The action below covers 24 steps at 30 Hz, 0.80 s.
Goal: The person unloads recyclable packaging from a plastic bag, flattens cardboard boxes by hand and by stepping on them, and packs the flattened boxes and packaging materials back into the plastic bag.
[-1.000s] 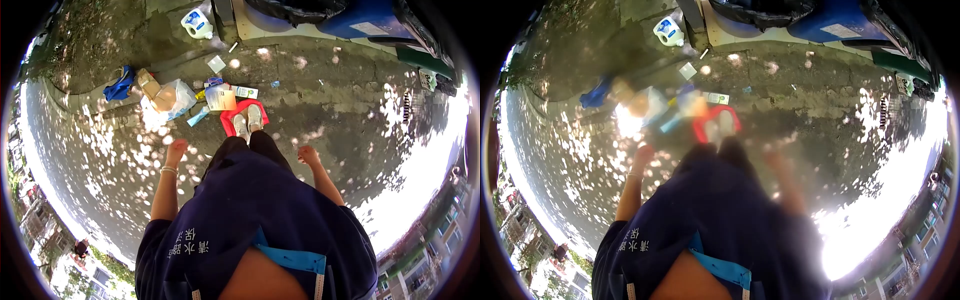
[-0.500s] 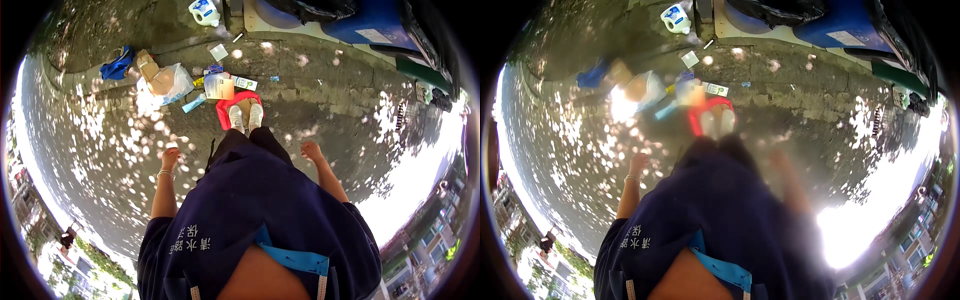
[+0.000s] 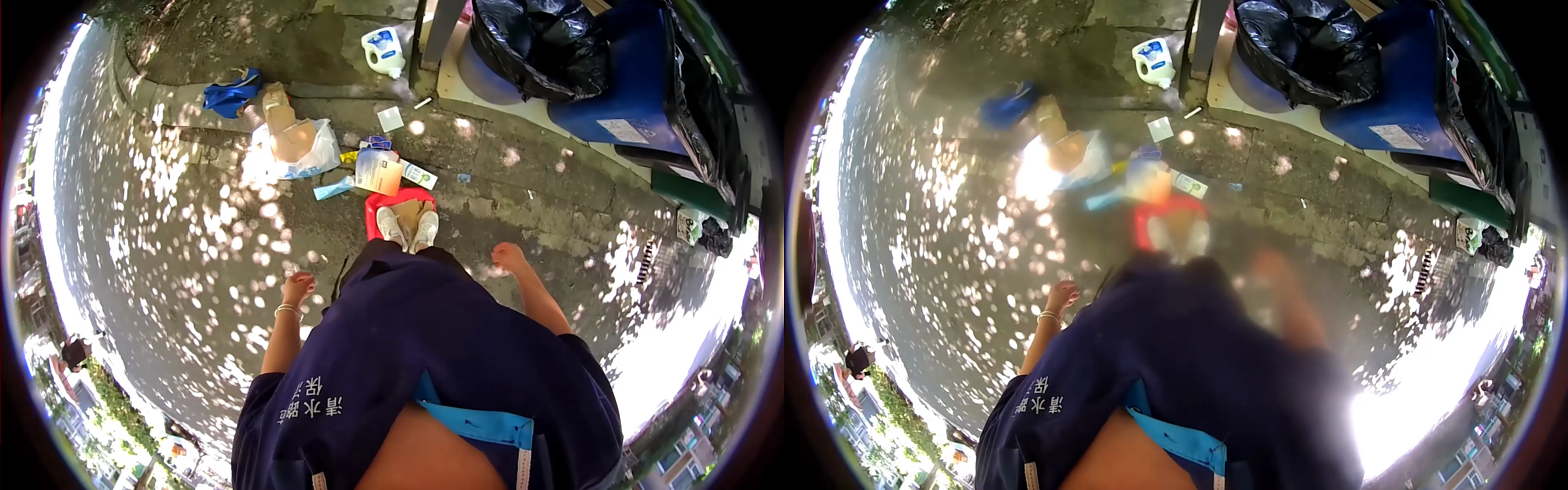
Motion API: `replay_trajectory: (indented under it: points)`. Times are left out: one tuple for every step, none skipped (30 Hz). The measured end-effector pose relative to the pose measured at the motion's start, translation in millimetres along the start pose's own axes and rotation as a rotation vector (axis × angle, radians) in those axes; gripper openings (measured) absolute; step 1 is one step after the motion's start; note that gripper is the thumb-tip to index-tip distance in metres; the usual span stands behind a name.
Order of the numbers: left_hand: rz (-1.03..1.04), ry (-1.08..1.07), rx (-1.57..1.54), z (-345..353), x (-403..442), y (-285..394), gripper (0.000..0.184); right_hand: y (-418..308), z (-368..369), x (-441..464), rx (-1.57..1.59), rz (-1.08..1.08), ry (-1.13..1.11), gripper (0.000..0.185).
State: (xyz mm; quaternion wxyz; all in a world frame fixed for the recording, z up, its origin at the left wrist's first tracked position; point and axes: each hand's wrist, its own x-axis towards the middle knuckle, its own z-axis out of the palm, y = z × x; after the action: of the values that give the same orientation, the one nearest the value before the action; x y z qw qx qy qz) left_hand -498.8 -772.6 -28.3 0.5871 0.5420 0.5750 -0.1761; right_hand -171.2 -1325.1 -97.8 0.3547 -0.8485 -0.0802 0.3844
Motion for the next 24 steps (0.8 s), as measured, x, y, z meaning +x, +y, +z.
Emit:
replay_trajectory:
  points:
    - [-0.002,0.006,-0.004,-7,4,5,0.02,-2,6,-5,-0.18,-0.095,-0.032,0.01]
    - [0.041,0.029,0.009,-10,9,9,0.021,-2,13,-10,-0.358,-0.196,-0.047,0.011]
    - [0.088,0.052,0.015,-12,10,10,0.021,-14,10,-17,-0.089,0.088,-0.067,0.01]
    - [0.073,0.083,0.02,-15,15,17,0.021,-32,2,-9,0.18,0.355,-0.07,0.01]
    - [0.089,0.089,-0.003,-16,21,26,0.021,-50,-3,-2,0.165,0.331,-0.065,0.01]
    - [0.117,0.118,-0.018,-19,27,24,0.02,-64,-1,-2,0.186,0.362,-0.047,0.011]
    - [0.134,0.147,-0.026,-23,24,23,0.02,-81,0,-8,0.21,0.404,-0.034,0.011]
    - [0.131,0.165,-0.041,-23,22,23,0.021,-100,-4,-5,0.072,0.392,-0.088,0.013]
    - [0.121,0.168,-0.042,-26,23,18,0.021,-93,-1,1,0.068,0.397,-0.097,0.013]
    - [0.109,0.126,-0.047,-26,28,12,0.022,-60,3,16,-0.201,0.073,-0.085,0.013]
    - [0.097,0.084,-0.057,-24,31,8,0.022,-48,4,27,-0.339,-0.091,-0.097,0.013]
    - [0.085,0.085,-0.068,-22,28,8,0.022,-37,5,37,-0.478,-0.257,-0.086,0.013]
    - [0.077,0.105,-0.083,-20,21,10,0.022,-40,3,47,-0.477,-0.272,-0.073,0.012]
    - [0.067,0.126,-0.1,-17,13,11,0.023,-44,-3,59,-0.485,-0.284,-0.077,0.011]
    - [0.058,0.149,-0.118,-14,13,5,0.023,-52,-9,69,-0.494,-0.295,-0.081,0.011]
    - [0.035,0.159,-0.188,-12,11,-1,0.022,-60,-15,84,-0.524,-0.241,-0.155,0.01]
    - [0.024,0.168,-0.211,-11,6,-7,0.022,-72,-21,106,-0.541,-0.208,-0.133,0.01]
    - [0.034,0.179,-0.293,-9,2,-16,0.021,-75,-27,129,-0.558,-0.174,-0.11,0.01]
    - [0.045,0.188,-0.37,-5,-3,-21,0.019,-90,-39,151,-0.456,-0.152,-0.04,0.01]
    - [-0.004,0.21,-0.393,0,-9,-29,0.017,-104,-50,174,-0.351,-0.137,0.031,0.01]
    - [-0.065,0.258,-0.365,9,-30,-16,0.015,-141,-78,201,-0.146,-0.119,0.005,0.013]
    - [-0.116,0.215,-0.371,14,-30,-29,0.015,-183,-107,225,0.06,-0.098,-0.017,0.016]
    - [-0.157,0.175,-0.386,18,-27,-47,0.015,-237,-141,239,-0.058,-0.209,0.023,0.023]
    - [-0.199,0.215,-0.349,26,-30,-49,0.016,-273,-176,263,0.084,-0.198,0.049,0.035]
